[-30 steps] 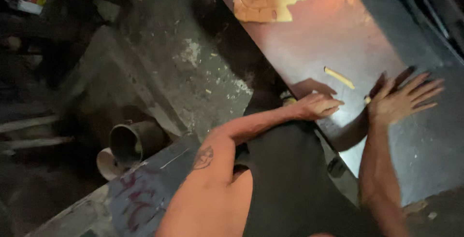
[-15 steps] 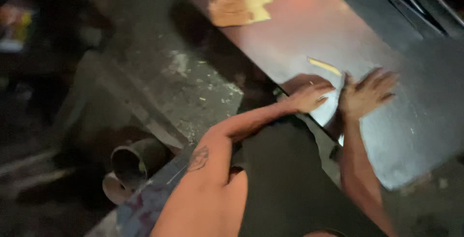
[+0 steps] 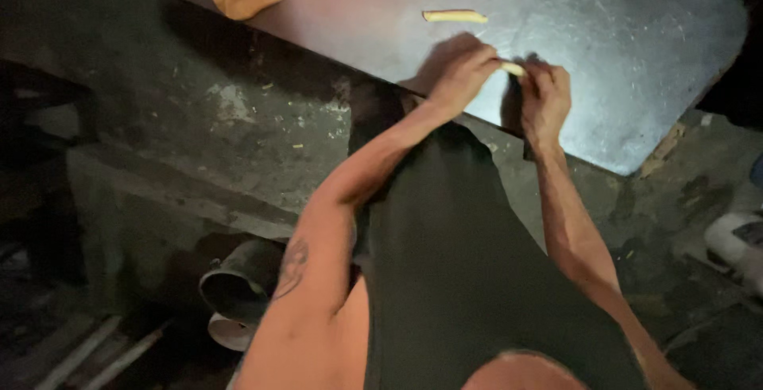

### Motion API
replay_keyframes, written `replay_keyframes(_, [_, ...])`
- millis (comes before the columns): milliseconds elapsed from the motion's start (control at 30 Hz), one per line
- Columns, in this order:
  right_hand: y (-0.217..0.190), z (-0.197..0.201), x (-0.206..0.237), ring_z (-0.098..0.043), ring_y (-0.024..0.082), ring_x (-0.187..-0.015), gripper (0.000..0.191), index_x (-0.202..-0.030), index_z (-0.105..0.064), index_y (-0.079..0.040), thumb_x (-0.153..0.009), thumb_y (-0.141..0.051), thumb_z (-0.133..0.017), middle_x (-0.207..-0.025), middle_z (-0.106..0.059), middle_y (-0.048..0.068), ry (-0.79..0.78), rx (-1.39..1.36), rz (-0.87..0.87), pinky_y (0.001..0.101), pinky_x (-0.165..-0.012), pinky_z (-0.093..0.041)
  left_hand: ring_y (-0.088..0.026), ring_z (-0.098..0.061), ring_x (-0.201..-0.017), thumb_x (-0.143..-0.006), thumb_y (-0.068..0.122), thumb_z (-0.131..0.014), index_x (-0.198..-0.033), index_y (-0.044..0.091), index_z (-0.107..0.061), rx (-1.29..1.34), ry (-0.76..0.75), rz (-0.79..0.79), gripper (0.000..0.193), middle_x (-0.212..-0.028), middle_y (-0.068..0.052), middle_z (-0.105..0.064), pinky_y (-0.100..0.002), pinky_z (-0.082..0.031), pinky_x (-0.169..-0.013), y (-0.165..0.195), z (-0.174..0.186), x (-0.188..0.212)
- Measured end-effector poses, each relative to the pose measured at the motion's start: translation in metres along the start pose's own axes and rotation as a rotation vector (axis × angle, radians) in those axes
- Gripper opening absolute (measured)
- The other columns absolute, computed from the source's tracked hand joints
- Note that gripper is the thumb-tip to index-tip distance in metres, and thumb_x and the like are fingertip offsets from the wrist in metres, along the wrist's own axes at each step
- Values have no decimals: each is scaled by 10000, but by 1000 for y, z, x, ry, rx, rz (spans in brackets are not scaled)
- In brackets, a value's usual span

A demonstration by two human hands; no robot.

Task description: The person takes small cut dough pieces from a metal worktable, rolls and stretches each piece by hand into a strip, and places the shaped strips onto baking trays. Decorative turtle-shaped dough pieces remain on the table as the person works through the cut pieces one at a time.

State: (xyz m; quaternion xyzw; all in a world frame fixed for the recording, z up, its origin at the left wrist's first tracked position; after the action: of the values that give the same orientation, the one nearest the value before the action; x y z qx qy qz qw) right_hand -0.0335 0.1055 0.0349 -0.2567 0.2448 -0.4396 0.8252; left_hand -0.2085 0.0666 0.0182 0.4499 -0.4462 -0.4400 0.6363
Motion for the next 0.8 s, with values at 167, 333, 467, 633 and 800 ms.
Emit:
replay_keyframes(167, [-24, -41, -9, -625, 324, -1061, 178, -1161, -782, -84, -985, -108, -792, -1137, -683, 105, -139, -11, 112, 444, -917, -500, -265, -696, -905, -1000, 122, -669, -1122, 46, -699, -301, 97, -35, 147, -1003, -111, -670, -368, -554, -803, -16, 65, 43])
replay_keyframes(333, [-37, -53, -58, -592, 404, -1172, 382, -1285, -655, 1, -926, -59, -769, -1300, -620, 201, -44, -91, 251, 454, -955, -513, -352, -662, -1003, -932, 121, -751, -1240, 79, -665, -476, 412, -276, 322, -1257, -156, -596, -438, -547, -843, 2, 86, 32])
replay_keyframes(467, [-31, -62, -93, -645, 356, -1109, 287, -1259, -655, -18, -983, -9, -735, -1185, -662, 158, -200, -199, 149, 450, -944, -534, -365, -667, -1043, -924, 66, -718, -1186, 81, -646, -433, 401, -311, 272, -1213, -125, -625, -463, -541, -868, 10, 85, -12])
replay_keyframes(633, [-10, -59, -66, -657, 313, -1064, 138, -1243, -676, -38, -1112, -50, -718, -1140, -670, 132, -323, -91, 55, 423, -949, -551, -348, -663, -1089, -991, 36, -688, -1159, 58, -657, -425, 220, -292, 173, -1160, -107, -639, -444, -551, -924, -2, 87, -3])
replay_keyframes(800, [-11, -47, -13, -584, 366, -1258, 337, -1419, -632, -63, -1091, -80, -709, -1444, -536, 199, -113, 83, 218, 472, -1018, -528, -361, -544, -1293, -972, 90, -696, -1314, 49, -674, -633, 220, -356, 345, -1513, -157, -474, -457, -496, -1044, -10, 70, 39])
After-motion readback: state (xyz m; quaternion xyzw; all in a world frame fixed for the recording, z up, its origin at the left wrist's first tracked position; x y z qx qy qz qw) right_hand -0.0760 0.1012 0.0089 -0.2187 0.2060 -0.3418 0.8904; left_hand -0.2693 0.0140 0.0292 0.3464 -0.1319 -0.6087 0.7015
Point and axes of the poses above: each hand's wrist, its own x-axis away from the middle knuckle, its own z-axis out of the back of the hand, y = z × x, the point moved 5 cm from there along -x, towards the middle knuckle
